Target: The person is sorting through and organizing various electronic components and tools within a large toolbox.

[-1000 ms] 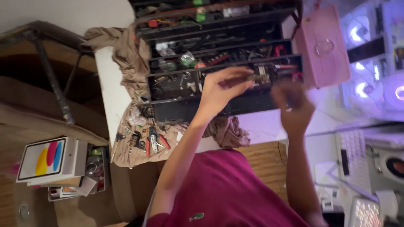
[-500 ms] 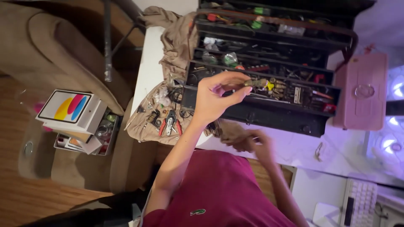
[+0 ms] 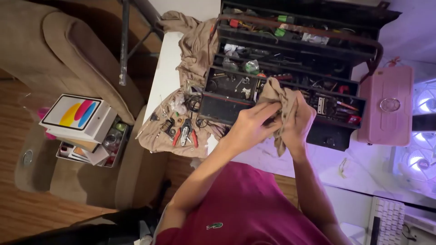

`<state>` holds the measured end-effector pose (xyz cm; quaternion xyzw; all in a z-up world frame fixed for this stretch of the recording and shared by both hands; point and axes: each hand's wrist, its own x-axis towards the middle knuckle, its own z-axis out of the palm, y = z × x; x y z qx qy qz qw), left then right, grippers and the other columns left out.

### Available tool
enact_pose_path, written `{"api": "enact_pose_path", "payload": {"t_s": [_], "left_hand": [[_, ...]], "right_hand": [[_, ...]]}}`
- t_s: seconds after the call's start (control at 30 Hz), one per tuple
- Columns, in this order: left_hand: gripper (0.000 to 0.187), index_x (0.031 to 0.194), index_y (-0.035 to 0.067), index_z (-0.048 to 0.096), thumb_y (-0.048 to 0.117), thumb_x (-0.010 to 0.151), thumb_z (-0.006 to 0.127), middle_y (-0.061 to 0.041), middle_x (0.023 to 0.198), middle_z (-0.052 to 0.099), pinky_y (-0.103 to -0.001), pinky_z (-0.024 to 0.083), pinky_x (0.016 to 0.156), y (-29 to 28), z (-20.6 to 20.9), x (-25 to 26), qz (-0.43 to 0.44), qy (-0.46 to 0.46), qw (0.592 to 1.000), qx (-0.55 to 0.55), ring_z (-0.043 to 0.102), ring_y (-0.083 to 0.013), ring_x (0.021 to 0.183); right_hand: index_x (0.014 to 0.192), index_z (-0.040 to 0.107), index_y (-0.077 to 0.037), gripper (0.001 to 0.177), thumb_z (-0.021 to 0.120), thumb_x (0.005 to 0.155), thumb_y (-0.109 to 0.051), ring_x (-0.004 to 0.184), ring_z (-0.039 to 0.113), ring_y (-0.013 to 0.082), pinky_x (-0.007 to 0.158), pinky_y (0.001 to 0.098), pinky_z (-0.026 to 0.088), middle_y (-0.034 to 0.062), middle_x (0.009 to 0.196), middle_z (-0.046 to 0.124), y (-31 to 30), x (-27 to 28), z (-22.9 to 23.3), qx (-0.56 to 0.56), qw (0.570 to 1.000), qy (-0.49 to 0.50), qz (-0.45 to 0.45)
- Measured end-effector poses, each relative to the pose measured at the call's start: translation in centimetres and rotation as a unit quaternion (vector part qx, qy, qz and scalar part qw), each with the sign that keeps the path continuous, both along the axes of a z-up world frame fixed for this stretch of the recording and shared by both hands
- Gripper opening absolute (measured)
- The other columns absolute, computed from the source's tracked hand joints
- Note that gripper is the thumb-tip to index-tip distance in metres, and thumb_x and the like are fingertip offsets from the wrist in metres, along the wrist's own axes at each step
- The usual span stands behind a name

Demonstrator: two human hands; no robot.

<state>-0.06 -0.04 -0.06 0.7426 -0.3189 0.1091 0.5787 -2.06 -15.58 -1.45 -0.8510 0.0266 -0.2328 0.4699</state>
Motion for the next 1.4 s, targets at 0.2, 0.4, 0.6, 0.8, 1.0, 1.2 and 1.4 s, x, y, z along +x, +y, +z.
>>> {"api": "enact_pose_path", "payload": {"t_s": [0.2,0.4,0.6,0.8,1.0,1.2,1.4], "left_hand": [[0.018,0.1,-0.009,0.074,-0.001,0.084,0.078,-0.006,0.087,0.074,-0.026,0.053,0.072,-1.3,-4.2,1.7,-0.016,0.334,0.921,-0.201,0.064,-0.0071,0.08],[0.016,0.098,-0.012,0.074,-0.002,0.086,0.079,-0.007,0.086,0.071,-0.025,0.05,0.07,-1.4,-5.4,0.7,-0.041,0.376,0.907,-0.184,0.06,-0.0064,0.079],[0.03,0.111,-0.005,0.072,0.006,0.084,0.08,-0.008,0.097,0.077,-0.025,0.064,0.078,-2.4,-3.0,0.4,-0.036,0.232,0.971,-0.051,0.077,-0.01,0.09],[0.022,0.106,-0.008,0.073,0.006,0.091,0.08,-0.009,0.094,0.079,-0.025,0.062,0.076,-5.0,-9.5,2.6,-0.16,0.429,0.874,-0.163,0.076,-0.0124,0.085],[0.019,0.106,-0.001,0.073,0.011,0.092,0.074,-0.012,0.086,0.078,-0.031,0.057,0.062,-12.8,-15.7,7.7,-0.129,0.284,0.948,0.06,0.076,-0.0194,0.065],[0.024,0.107,0.004,0.073,0.017,0.088,0.077,-0.013,0.101,0.075,-0.039,0.058,0.076,-17.2,-20.6,8.6,-0.058,0.05,0.995,0.064,0.072,-0.0354,0.09],[0.01,0.101,0.009,0.07,0.011,0.091,0.071,-0.007,0.103,0.063,-0.042,0.057,0.069,-16.8,-21.5,7.6,-0.027,-0.007,0.982,0.187,0.07,-0.0291,0.089]], "right_hand": [[0.103,0.061,0.014,0.01,0.058,0.098,0.005,0.086,0.056,0.0294,0.075,0.0345,0.044,0.0274,0.094,0.06,-0.3,-0.4,2.5,-0.046,0.998,0.052,-0.001],[0.106,0.067,0.006,0.018,0.064,0.091,0.013,0.093,0.061,0.0058,0.085,0.0196,0.049,0.0069,0.1,0.07,-2.4,-2.3,-2.4,0.092,0.994,-0.003,0.056],[0.115,0.07,0.005,0.023,0.054,0.099,0.007,0.09,0.058,0.0032,0.081,0.019,0.048,-0.0021,0.1,0.069,-2.3,-2.2,-3.5,0.255,0.965,0.048,-0.035],[0.116,0.069,0.003,0.02,0.054,0.104,-0.003,0.083,0.058,0.0048,0.073,0.0207,0.048,-0.0017,0.095,0.068,-8.1,-6.1,-11.5,0.33,0.928,0.093,-0.144],[0.114,0.068,0.003,0.02,0.061,0.098,-0.006,0.09,0.06,0.011,0.082,0.0285,0.051,0.0074,0.096,0.072,-9.2,-12.1,-18.2,0.142,0.956,0.218,-0.138],[0.12,0.068,0.004,0.025,0.062,0.1,-0.011,0.09,0.064,0.0111,0.083,0.0292,0.052,0.0108,0.098,0.075,-9.0,-12.8,-19.0,0.159,0.943,0.234,-0.174],[0.121,0.069,0.002,0.026,0.064,0.1,-0.013,0.087,0.065,0.0121,0.081,0.0302,0.054,0.014,0.095,0.076,-8.6,-12.1,-17.4,0.157,0.939,0.27,-0.145]]}}
